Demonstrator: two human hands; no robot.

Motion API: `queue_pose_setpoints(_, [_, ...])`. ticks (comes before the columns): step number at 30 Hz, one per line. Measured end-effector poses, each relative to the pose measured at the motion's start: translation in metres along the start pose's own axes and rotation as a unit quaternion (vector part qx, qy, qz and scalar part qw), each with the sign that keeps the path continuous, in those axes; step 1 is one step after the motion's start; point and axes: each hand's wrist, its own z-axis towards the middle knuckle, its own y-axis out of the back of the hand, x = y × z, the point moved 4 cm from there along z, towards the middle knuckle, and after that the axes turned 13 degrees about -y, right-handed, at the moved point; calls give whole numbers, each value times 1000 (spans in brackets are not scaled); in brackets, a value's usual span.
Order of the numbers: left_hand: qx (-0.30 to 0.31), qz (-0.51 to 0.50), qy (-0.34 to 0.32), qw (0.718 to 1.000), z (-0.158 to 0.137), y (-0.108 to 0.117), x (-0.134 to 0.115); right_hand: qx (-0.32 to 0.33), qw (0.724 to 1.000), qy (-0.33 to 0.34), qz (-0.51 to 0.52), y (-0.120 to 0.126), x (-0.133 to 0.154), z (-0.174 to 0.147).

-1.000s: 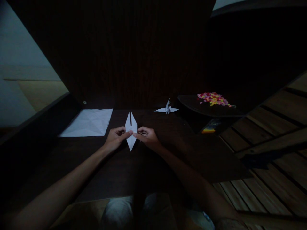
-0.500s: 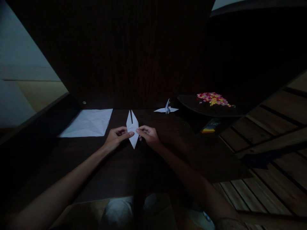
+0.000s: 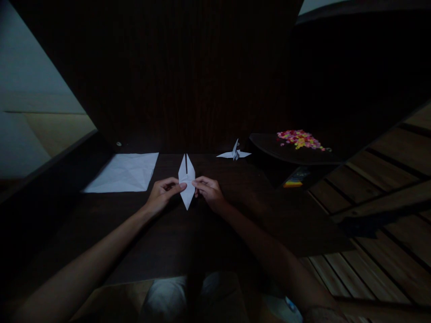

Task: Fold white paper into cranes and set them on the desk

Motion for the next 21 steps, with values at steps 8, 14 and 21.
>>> queue_pose_setpoints(8, [-2,-8,-32,999,-4,-2,2,8,998,-44,34,3,-5,5])
queue_pose_setpoints(14, [-2,7,-56,998,-3,-2,-2,9,998,-58,30,4,-8,6])
queue_pose_setpoints(21, [-6,43,-39,998,-3,-2,-1,-5,999,-40,23,2,-4,2])
